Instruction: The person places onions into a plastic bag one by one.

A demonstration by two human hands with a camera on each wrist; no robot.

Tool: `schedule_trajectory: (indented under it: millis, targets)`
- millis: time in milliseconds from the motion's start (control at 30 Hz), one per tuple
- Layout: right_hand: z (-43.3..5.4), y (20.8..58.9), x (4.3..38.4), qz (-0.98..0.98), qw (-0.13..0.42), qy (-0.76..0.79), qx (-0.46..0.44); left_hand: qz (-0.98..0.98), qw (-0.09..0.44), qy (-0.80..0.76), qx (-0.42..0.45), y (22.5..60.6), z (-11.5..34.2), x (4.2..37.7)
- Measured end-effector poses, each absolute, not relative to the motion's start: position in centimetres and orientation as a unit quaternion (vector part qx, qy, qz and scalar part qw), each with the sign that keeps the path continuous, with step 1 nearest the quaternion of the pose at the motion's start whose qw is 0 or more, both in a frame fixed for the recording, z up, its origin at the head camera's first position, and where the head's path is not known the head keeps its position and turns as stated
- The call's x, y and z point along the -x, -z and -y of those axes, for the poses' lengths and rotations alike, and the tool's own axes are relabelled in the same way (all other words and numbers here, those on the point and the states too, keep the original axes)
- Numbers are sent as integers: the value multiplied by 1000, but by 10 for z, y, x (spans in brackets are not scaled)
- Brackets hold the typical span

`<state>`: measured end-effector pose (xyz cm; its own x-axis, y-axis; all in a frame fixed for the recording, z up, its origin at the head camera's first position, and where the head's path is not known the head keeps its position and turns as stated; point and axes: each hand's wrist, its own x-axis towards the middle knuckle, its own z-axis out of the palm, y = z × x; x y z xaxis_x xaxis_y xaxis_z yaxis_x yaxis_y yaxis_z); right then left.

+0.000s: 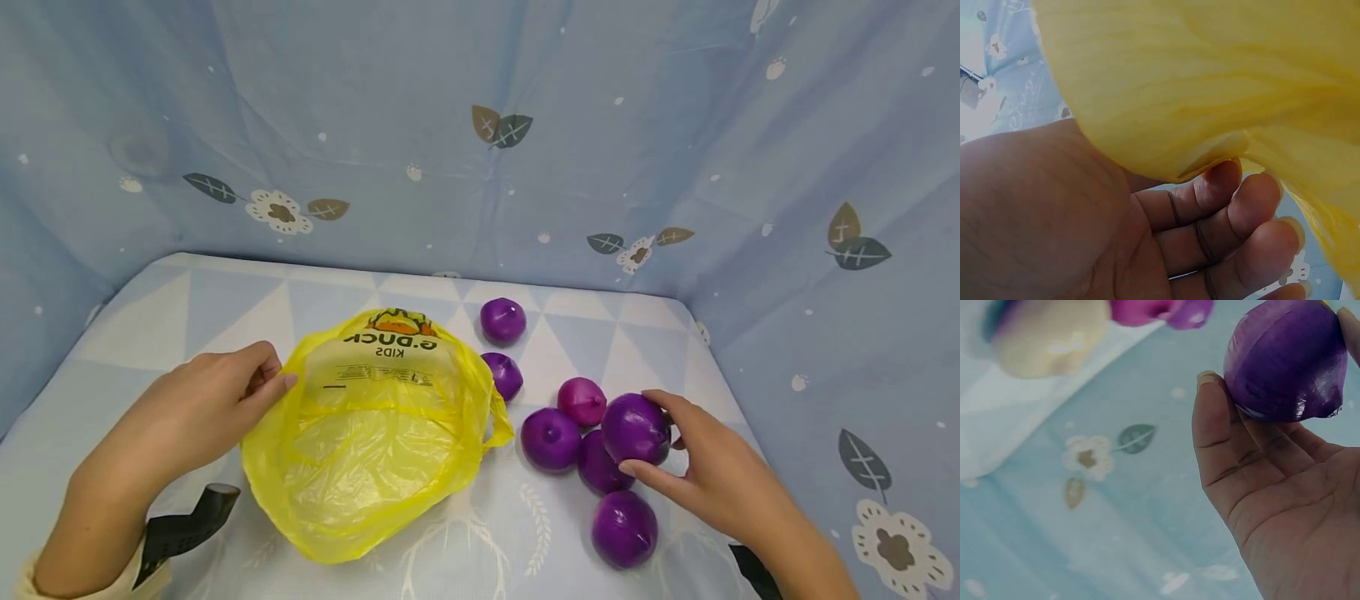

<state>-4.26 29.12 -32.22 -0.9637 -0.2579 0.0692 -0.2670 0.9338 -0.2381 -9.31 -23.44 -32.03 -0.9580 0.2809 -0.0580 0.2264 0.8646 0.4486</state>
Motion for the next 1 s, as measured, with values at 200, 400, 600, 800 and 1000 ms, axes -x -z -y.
schedule_trajectory:
  millis: [200, 400, 600, 800, 1000]
  targets:
    - [-264, 303, 55, 968, 29, -129, -212, -963, 59, -228, -133, 319, 235, 92]
    - [-234, 286, 73, 944, 28, -131, -301, -962, 58, -225, -141, 318, 234, 94]
    - [-197, 271, 89, 924, 13, -116, -363, -961, 49, -227, -153, 316, 231, 93]
    - [-156, 266, 105, 905, -31, -87, -415, -960, 49, -226, -161, 316, 229, 93]
    - [-109, 264, 121, 893, -81, -33, -441, -959, 50, -227, -163, 316, 231, 91]
